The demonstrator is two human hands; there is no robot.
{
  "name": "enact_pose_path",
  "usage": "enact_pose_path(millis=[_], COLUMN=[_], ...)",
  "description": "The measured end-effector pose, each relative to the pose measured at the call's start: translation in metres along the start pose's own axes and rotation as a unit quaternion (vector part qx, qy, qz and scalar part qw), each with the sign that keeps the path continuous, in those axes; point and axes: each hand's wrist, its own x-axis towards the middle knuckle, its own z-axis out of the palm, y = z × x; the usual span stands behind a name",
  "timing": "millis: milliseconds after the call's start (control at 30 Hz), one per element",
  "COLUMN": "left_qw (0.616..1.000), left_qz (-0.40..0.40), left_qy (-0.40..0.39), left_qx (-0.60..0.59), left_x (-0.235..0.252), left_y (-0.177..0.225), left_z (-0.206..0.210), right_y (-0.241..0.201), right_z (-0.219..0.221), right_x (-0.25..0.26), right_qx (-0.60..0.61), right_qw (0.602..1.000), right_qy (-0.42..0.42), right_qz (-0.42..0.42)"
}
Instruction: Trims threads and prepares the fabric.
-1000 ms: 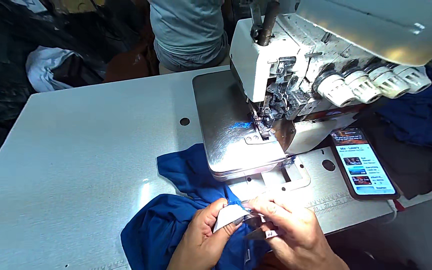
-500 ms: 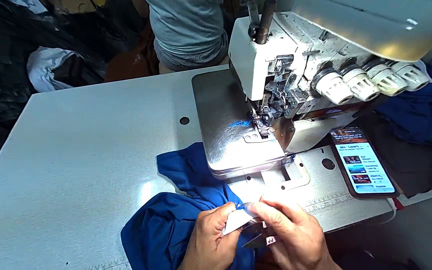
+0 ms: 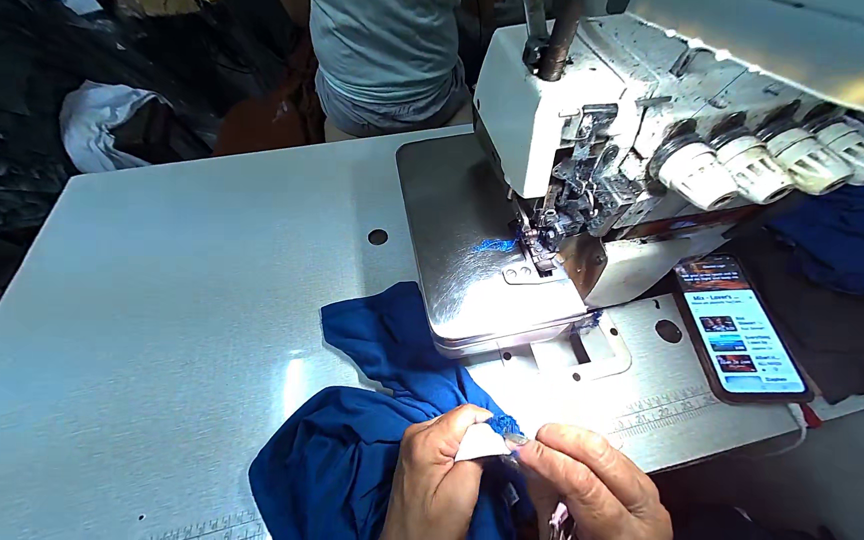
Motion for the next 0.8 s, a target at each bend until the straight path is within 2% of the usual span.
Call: enact_pose_path(millis=[167,267,367,500,667,800], left_qw=[0.997,0.996,0.992,0.984,0.985,0.991], left_qz=[0.02,0.069,0.085,0.082,0.048,0.017], left_qy=[0.028,0.058,0.091,0.141,0.159,0.115], left_qx=[-0.075,-0.028,0.031,0.067,0.048,-0.065], left_x=[-0.002,-0.002,-0.002,0.0,0.002,0.003], left_y=[-0.008,-0.01,-0.009,-0.006,-0.008,-0.009], left_z=[0.0,0.0,0.001,0.008,0.008,-0.002], right_y=[0.018,0.02,0.014,-0.008,-0.003,0.005], right_z=[0.003,0.002,0.002,0.003,0.013,0.006], right_x=[-0.008,-0.009,-0.005,0.003,0.0,0.003], right_qx=[-0.01,-0.006,-0.004,-0.01,0.042,0.115], right_qw=[1.0,1.0,1.0,1.0,0.999,0.985], right_qy=[0.011,-0.001,-0.023,-0.02,-0.032,-0.059], right_qz=[-0.026,-0.019,-0.014,0.022,0.012,0.115])
